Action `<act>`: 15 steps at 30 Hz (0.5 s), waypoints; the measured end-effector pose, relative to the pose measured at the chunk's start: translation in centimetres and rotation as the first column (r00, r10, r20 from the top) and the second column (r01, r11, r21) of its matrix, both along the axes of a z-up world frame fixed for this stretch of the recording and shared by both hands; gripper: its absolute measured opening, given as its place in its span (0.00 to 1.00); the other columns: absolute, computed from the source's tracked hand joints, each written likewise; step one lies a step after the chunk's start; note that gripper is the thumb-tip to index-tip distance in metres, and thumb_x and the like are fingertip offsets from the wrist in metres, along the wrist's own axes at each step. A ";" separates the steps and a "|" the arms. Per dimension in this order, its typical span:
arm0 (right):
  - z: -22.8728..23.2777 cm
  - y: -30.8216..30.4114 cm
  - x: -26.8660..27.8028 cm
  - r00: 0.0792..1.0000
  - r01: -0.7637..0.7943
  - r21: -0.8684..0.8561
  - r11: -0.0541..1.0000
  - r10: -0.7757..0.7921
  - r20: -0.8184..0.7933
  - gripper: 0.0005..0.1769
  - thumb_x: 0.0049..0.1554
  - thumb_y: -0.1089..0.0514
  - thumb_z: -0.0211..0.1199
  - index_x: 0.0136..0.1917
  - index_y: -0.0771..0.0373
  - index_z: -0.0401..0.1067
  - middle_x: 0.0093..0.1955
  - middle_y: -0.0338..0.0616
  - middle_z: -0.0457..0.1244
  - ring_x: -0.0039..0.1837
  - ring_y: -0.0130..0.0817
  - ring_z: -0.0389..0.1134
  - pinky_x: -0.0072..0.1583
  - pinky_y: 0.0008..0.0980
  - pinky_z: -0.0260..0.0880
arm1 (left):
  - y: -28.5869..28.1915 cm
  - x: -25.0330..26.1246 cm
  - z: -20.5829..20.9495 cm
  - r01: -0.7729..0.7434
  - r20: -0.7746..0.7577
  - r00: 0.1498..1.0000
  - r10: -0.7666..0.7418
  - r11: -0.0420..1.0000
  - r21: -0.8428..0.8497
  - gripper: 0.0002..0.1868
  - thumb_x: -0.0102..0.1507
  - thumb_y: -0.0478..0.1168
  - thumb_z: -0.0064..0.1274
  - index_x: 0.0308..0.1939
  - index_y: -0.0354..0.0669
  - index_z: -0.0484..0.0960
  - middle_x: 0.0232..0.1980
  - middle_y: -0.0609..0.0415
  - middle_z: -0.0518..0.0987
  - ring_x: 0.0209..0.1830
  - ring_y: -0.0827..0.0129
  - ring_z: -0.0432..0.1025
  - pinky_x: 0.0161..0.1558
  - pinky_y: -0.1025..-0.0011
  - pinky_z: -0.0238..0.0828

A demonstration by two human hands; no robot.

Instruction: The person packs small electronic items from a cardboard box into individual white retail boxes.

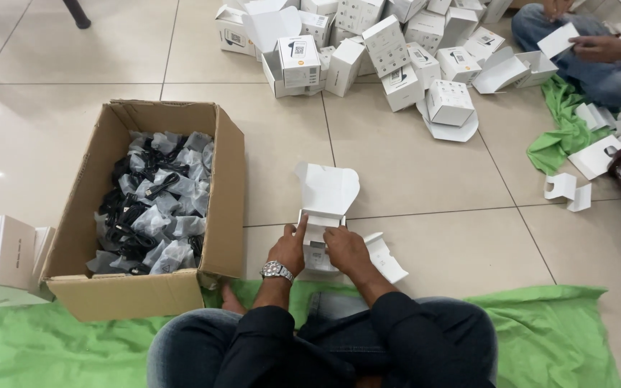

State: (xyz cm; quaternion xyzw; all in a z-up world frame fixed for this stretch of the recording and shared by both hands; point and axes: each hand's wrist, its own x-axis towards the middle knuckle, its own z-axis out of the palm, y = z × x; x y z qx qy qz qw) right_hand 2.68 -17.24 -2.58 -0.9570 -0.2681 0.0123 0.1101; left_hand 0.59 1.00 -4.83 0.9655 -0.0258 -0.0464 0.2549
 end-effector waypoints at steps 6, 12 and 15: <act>1.2 0.4 0.4 0.999 -0.032 -0.145 0.989 0.026 -0.043 0.14 0.49 0.57 0.73 0.48 0.62 0.76 0.54 0.44 0.67 0.62 0.43 0.66 0.58 0.43 0.70 | 0.2 0.3 -0.3 -0.037 -0.146 0.988 0.041 0.999 0.028 0.50 0.59 0.34 0.57 0.81 0.60 0.48 0.65 0.42 0.70 0.54 0.45 0.76 0.50 0.50 0.77; 2.4 0.2 0.2 0.993 -0.062 -0.010 0.998 0.061 -0.104 0.22 0.44 0.54 0.77 0.51 0.60 0.76 0.54 0.42 0.67 0.61 0.43 0.66 0.59 0.42 0.70 | 0.6 0.0 6.2 -0.103 -0.182 0.978 0.102 0.995 0.002 0.48 0.56 0.46 0.68 0.76 0.58 0.57 0.66 0.42 0.69 0.57 0.46 0.74 0.53 0.50 0.76; 2.7 0.8 0.5 0.993 -0.071 -0.107 0.992 0.061 -0.097 0.20 0.47 0.53 0.76 0.52 0.58 0.77 0.54 0.41 0.68 0.61 0.42 0.66 0.58 0.43 0.70 | 3.2 1.3 10.8 -0.166 -0.126 0.978 0.168 0.986 0.024 0.31 0.57 0.51 0.66 0.62 0.53 0.75 0.60 0.44 0.76 0.58 0.47 0.74 0.54 0.47 0.75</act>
